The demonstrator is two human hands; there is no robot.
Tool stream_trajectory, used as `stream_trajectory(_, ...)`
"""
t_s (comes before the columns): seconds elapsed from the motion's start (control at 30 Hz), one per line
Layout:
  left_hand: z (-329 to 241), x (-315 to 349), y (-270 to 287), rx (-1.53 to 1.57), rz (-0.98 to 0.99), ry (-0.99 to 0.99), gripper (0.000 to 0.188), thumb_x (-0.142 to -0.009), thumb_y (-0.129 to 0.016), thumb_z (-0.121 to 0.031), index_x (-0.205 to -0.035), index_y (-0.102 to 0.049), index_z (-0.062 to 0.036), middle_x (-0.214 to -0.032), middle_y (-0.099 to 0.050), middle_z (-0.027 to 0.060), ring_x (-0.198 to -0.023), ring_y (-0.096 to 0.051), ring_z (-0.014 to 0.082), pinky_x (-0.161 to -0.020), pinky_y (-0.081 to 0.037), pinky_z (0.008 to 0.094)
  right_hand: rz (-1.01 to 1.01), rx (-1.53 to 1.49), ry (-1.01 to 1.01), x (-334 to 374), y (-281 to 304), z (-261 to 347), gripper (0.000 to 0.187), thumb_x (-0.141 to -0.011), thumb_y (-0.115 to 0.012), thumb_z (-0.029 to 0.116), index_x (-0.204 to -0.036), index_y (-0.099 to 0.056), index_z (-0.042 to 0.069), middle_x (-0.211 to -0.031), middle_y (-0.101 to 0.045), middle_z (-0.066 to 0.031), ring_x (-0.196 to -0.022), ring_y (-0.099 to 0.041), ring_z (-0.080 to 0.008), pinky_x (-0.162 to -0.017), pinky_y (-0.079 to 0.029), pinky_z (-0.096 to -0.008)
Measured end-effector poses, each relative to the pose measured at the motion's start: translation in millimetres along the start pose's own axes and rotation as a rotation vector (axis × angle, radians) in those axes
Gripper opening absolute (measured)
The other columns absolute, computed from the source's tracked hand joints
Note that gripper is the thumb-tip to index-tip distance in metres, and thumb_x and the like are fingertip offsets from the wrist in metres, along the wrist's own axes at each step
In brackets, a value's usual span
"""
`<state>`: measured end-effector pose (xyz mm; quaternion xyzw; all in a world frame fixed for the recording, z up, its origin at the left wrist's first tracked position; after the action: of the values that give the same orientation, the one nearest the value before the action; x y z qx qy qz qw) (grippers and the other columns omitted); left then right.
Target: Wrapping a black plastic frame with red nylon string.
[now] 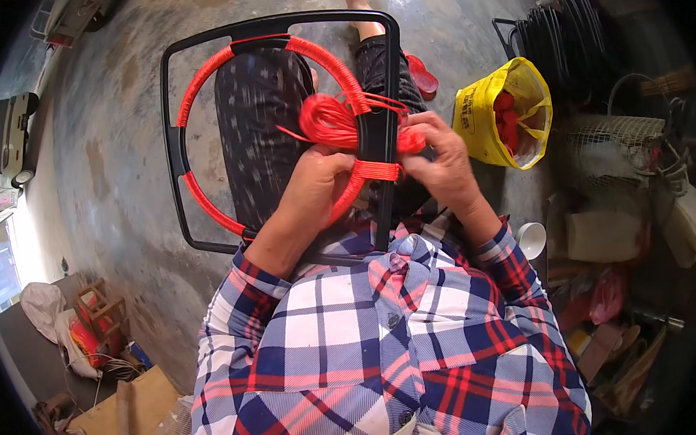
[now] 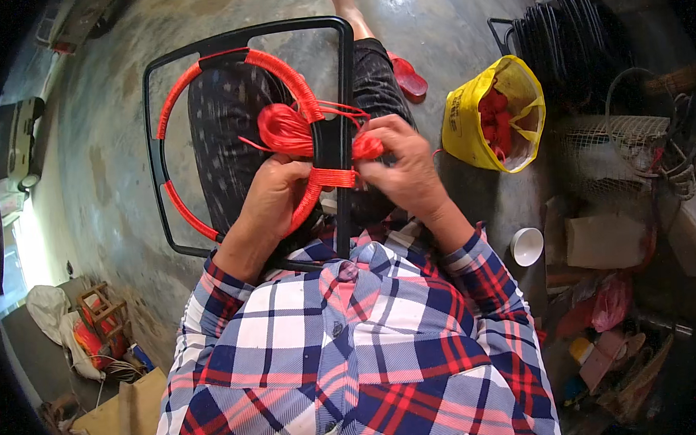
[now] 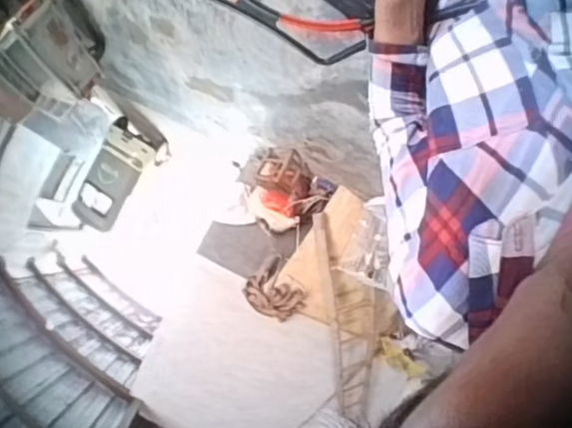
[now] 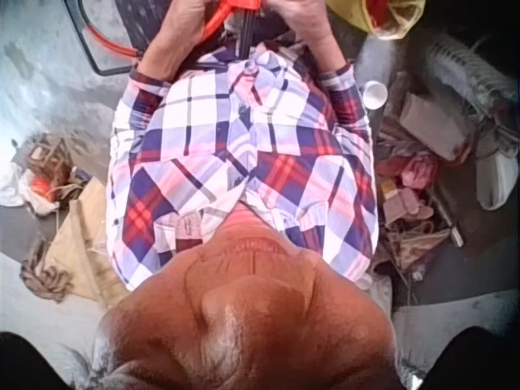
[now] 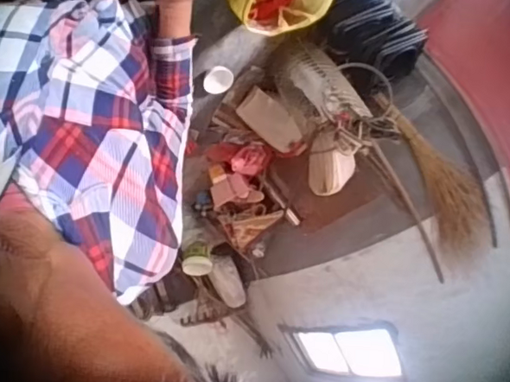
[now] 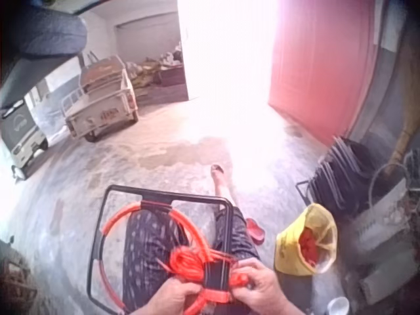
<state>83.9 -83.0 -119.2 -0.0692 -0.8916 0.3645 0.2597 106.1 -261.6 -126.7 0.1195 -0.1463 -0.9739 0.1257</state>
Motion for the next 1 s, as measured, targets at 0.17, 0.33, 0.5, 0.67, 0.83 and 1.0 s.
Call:
stream_trajectory(0.17,5.7,-2.5,12.1,-0.028,0.016,0.051,0.026,-0.083,-0.049,0.000,-0.108,-0.055,0.0017,-0.098,-0.067,0.0115,-0.084,-0.066,0.0175,-0.074,-0.054,0.0304,-0.223,-0.902,-0.329,10.8,33.9,3.8,0.033,-0.074,-0.058,0.030,-0.098,-0.058,0.007,-0.089,-0.059,-0.0048,-0.082,-0.056,-0.0171,-0.088,-0.042,-0.0321)
stream_trajectory(0.33,3.7,-1.6,7.0,-0.010,-0.048,0.091,0.020,-0.087,-0.050,0.001,-0.107,-0.052,0.0025,-0.090,-0.063,0.0110,-0.078,-0.065,0.0180,-0.071,-0.053,0.0281,0.001,-1.498,0.014,42.7,88.2,31.3,0.033,-0.084,-0.059,0.041,-0.082,-0.039,0.015,-0.068,-0.049,0.0026,-0.061,-0.047,-0.0130,-0.073,-0.038,-0.0374)
stream_trajectory(0.5,-2.7,4.0,6.0,-0.042,-0.089,-0.008,0.024,-0.087,-0.049,0.001,-0.111,-0.054,0.0016,-0.090,-0.063,0.0079,-0.076,-0.062,0.0140,-0.068,-0.051,0.0252,-0.072,-1.359,0.067,42.5,145.7,32.5,0.032,-0.091,-0.056,0.035,-0.104,-0.044,0.009,-0.076,-0.048,-0.0008,-0.069,-0.049,-0.0134,-0.067,-0.041,-0.0306)
stream_trajectory(0.67,-0.9,5.6,6.7,-0.242,-0.006,-0.038,0.018,-0.088,-0.054,-0.003,-0.105,-0.056,-0.0005,-0.092,-0.063,0.0058,-0.078,-0.064,0.0127,-0.067,-0.053,0.0260,-0.307,-0.820,-0.317,37.1,81.5,11.2,0.024,-0.091,-0.057,0.020,-0.107,-0.056,0.003,-0.094,-0.057,-0.0053,-0.076,-0.054,-0.0117,-0.067,-0.046,-0.0257)
stream_trajectory(0.83,2.8,6.9,5.9,-0.393,0.022,-0.109,0.016,-0.087,-0.066,-0.007,-0.098,-0.056,-0.0033,-0.085,-0.062,0.0034,-0.070,-0.061,0.0100,-0.064,-0.051,0.0238,0.129,-0.447,-0.353,18.3,-6.9,19.1,0.024,-0.085,-0.062,0.000,-0.109,-0.058,0.005,-0.093,-0.061,-0.0001,-0.076,-0.057,-0.0089,-0.071,-0.048,-0.0242)
stream_trajectory(1.0,3.8,10.9,6.1,-0.361,-0.012,-0.054,0.009,-0.089,-0.061,-0.001,-0.096,-0.055,-0.0015,-0.083,-0.062,0.0035,-0.071,-0.059,0.0081,-0.063,-0.049,0.0221,-0.008,-0.677,-0.495,20.3,22.7,20.6,0.021,-0.084,-0.059,0.001,-0.104,-0.054,0.003,-0.074,-0.053,0.0023,-0.054,-0.047,-0.0049,-0.050,-0.038,-0.0209)
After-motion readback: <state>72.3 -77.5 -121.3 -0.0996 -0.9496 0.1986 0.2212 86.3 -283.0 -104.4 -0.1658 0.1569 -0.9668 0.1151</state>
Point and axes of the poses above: each hand's wrist, its own x-axis away from the middle knuckle, its own y-axis out of the back of the hand, z = x × y, the point moved 5 cm from there along -x, towards the middle knuckle
